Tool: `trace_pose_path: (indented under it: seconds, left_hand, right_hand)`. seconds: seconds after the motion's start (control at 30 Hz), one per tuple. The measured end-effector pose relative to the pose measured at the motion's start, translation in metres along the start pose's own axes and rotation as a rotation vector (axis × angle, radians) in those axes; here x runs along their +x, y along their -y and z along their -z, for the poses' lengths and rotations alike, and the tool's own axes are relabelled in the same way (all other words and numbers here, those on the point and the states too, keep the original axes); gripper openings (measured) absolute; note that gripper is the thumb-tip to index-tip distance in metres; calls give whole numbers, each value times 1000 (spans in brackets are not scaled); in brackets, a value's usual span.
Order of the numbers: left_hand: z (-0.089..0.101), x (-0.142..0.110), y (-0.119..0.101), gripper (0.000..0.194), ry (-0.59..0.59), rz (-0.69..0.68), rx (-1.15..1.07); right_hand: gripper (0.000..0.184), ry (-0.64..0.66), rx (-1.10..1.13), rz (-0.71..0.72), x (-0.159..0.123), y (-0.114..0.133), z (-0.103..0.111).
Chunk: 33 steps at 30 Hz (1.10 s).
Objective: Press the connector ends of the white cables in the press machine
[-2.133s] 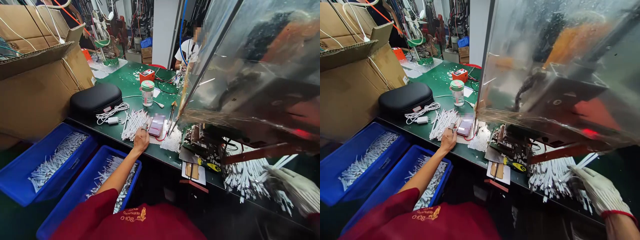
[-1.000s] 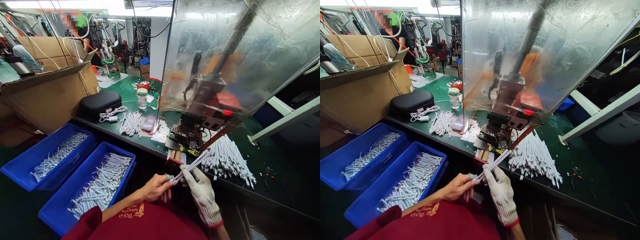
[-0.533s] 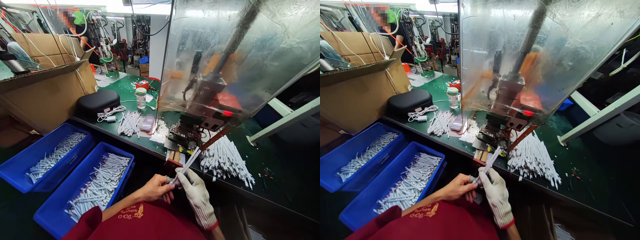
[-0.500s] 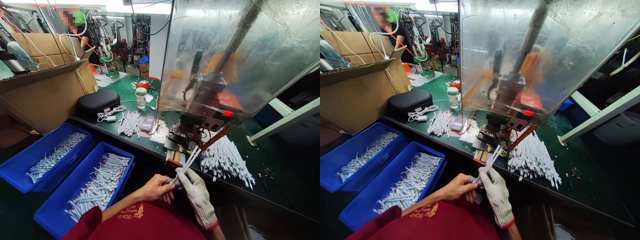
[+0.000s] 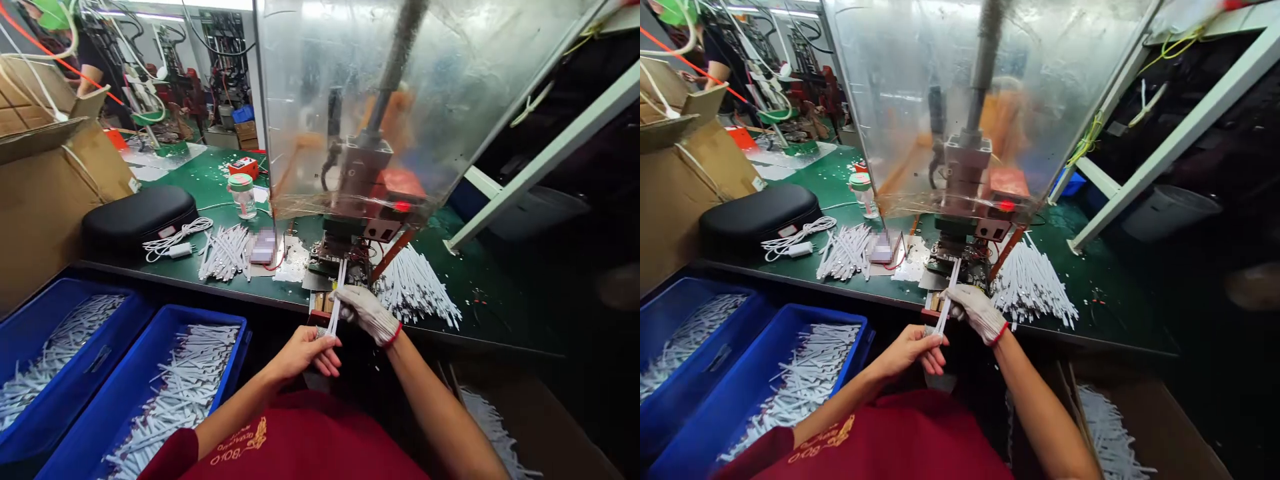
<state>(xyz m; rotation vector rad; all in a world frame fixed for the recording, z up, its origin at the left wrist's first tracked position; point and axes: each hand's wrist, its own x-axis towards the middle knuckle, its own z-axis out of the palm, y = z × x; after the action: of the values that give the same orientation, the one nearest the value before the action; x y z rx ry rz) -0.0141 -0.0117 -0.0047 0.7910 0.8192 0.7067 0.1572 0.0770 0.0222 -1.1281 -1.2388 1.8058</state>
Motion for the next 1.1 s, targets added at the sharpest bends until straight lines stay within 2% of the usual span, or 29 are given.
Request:
trace_pose_path:
  seconds: [0.2, 0.5, 0.73, 0.93, 1.1]
  left_hand:
    - [-2, 7, -6, 50, -101, -41, 38]
    - [2, -1, -8, 51, -202, -78, 63]
    - [5, 1, -10, 58, -175, 9, 143]
    - [5, 7, -11, 58, -186, 6, 127]
    - [6, 8, -11, 56, -172, 0, 114]
  right_hand:
    - [32, -54, 148, -50, 20, -15, -2]
    - [30, -73, 102, -37, 34, -16, -14]
    - [26, -107, 158, -75, 40, -18, -21]
    - [29, -145, 200, -126, 48, -15, -20]
    - [29, -185, 224, -105, 53, -16, -20]
